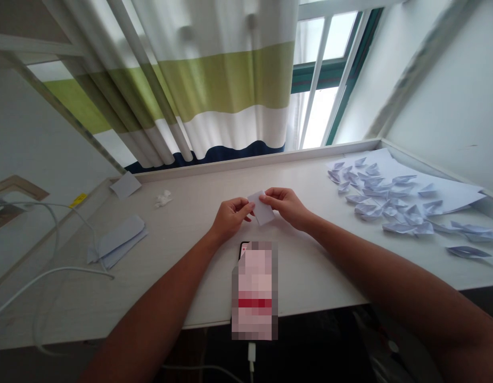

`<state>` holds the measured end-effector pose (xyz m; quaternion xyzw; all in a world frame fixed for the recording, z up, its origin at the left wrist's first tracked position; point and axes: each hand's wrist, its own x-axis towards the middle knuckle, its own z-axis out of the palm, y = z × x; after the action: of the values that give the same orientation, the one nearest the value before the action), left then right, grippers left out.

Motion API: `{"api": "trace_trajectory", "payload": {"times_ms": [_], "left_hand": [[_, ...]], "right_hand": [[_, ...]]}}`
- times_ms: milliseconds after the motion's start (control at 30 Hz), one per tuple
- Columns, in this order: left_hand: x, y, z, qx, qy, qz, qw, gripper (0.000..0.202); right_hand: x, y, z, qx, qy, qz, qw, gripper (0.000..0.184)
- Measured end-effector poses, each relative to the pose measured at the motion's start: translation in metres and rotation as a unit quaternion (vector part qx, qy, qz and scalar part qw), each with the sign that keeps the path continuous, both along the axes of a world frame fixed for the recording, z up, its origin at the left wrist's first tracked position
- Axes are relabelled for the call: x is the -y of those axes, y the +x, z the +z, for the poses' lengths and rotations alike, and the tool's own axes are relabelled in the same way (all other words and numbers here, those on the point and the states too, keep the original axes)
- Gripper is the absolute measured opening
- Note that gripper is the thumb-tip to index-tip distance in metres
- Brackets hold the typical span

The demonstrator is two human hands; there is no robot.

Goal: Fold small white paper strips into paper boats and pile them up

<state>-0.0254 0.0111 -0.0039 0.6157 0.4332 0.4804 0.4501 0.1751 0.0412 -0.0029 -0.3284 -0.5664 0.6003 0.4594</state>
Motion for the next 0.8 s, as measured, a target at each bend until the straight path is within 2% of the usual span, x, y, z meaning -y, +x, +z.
{"api": "trace_trajectory", "payload": {"times_ms": [333, 800], "left_hand": [[-0.0007, -0.0017, -0.0006, 0.011, -0.005, -0.006, 1.0, 0.032], [-0.0021, -0.0034, -0.0014, -0.005, 0.013, 0.026, 1.0, 0.033]], "right_hand": [[-0.0007, 0.0013, -0.0015, 0.016, -0.001, 0.023, 1.0, 0.053], [0.0005, 0.003, -0.0016, 0.043, 0.01, 0.041, 0.998, 0.052]]}}
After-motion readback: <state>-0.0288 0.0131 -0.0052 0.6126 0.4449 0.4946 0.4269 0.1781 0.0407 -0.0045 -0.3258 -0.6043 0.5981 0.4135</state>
